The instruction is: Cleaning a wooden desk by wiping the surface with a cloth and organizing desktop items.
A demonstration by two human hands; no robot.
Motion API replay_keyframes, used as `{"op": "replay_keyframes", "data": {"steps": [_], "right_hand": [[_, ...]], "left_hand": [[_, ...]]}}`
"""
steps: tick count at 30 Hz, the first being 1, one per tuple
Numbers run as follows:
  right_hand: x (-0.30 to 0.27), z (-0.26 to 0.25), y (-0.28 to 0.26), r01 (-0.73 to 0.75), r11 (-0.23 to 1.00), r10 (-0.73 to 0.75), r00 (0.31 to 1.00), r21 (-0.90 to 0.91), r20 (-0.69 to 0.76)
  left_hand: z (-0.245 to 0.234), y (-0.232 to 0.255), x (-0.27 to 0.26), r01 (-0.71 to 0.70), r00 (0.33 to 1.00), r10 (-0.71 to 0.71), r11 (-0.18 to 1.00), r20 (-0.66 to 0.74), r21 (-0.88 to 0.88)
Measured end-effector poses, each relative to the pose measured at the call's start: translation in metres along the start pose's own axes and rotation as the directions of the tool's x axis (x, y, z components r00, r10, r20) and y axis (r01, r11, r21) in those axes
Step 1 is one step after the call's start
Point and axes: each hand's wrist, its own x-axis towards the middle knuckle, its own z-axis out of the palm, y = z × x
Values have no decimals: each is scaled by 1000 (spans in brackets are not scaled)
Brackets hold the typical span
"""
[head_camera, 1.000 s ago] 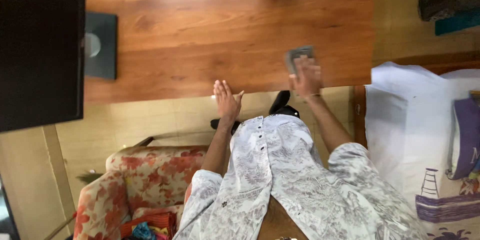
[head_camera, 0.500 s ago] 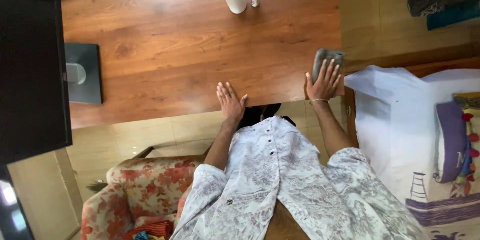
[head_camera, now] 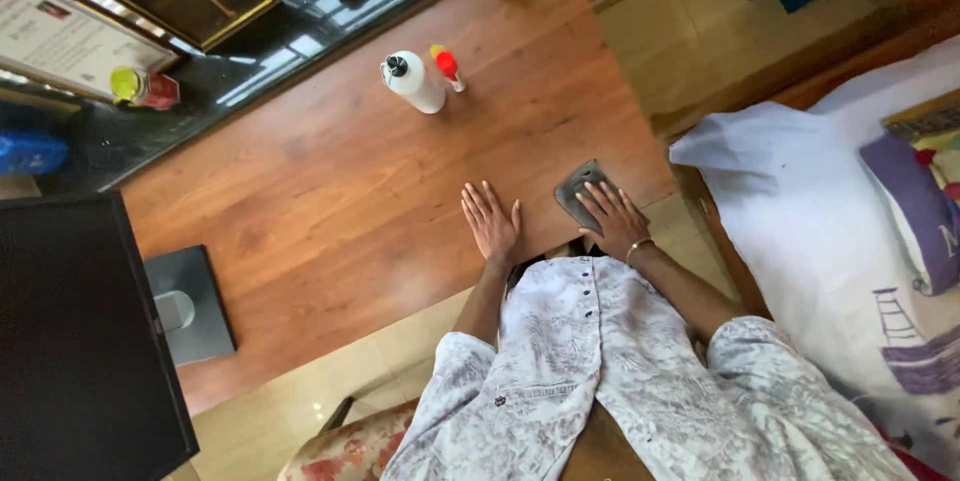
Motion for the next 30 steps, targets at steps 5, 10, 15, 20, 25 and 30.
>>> {"op": "replay_keyframes", "data": {"steps": [5, 10, 15, 20, 25, 30], "right_hand": [[58, -13, 20, 52, 999, -48, 978, -12, 201], [136, 6, 50, 147, 989, -145, 977, -1, 158], [155, 13, 76, 342, 940, -338, 934, -17, 112], [86, -40, 121, 592, 804, -594, 789, 64, 157], [57, -54, 178, 622, 758, -651, 740, 194, 171], [79, -53, 185, 635, 756, -654, 725, 159, 218]], "left_hand": [[5, -4, 0, 29, 1000, -29, 999, 6, -15], [-3, 2, 4, 85, 996, -85, 996, 20, -33], [19, 31, 9, 205, 976, -208, 978, -61, -41], [42, 112, 4, 531, 845, -527, 847, -92, 24], [70, 202, -8, 563, 788, -568, 821, -238, -96], [68, 232, -21, 493, 843, -509, 860, -171, -132]]}}
